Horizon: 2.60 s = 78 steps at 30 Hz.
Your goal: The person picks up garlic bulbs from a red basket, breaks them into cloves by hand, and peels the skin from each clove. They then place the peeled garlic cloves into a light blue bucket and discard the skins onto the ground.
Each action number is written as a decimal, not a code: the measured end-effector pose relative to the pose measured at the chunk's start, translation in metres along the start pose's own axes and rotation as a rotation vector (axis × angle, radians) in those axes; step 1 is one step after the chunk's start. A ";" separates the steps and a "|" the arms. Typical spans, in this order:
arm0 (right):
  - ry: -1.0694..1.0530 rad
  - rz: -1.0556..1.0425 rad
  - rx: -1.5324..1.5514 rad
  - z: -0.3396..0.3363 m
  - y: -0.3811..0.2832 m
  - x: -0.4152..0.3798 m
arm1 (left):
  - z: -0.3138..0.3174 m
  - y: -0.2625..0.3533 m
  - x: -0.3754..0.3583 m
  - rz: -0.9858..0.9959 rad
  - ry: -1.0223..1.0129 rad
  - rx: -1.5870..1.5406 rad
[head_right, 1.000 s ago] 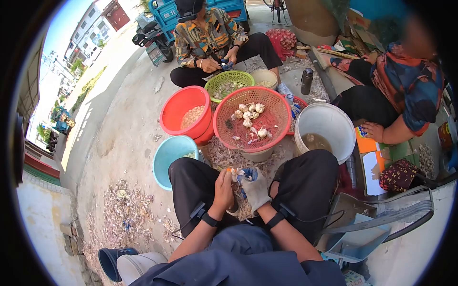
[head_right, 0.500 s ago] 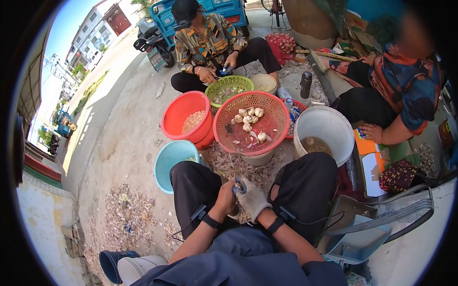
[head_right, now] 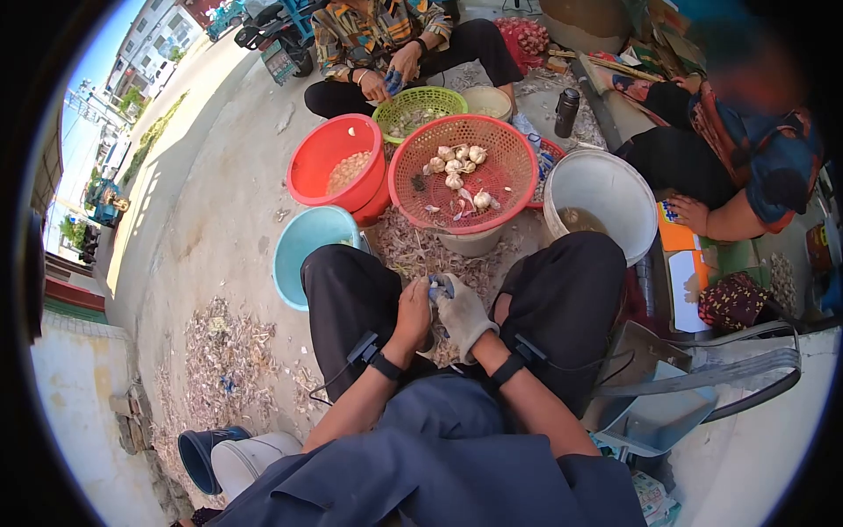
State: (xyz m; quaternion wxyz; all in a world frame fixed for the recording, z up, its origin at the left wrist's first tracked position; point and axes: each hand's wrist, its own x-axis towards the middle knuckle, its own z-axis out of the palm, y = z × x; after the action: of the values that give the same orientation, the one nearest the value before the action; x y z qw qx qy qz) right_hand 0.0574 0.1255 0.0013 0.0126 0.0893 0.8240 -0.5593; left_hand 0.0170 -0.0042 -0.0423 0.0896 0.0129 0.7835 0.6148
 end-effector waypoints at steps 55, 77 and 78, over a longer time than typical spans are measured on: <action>0.158 -0.031 0.153 0.009 -0.025 -0.008 | 0.007 -0.004 0.003 -0.278 -0.093 -0.594; 0.045 0.418 0.867 0.007 -0.003 0.010 | -0.005 0.014 0.000 0.010 -0.070 -0.115; 0.055 0.435 1.045 0.005 0.005 0.014 | -0.005 0.023 -0.002 0.018 -0.065 -0.116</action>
State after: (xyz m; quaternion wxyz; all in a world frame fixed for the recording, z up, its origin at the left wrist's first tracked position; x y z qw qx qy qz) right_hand 0.0436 0.1244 -0.0069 0.0602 0.2659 0.4001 -0.8749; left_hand 0.0158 -0.0035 -0.0192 0.1102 0.0345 0.7432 0.6591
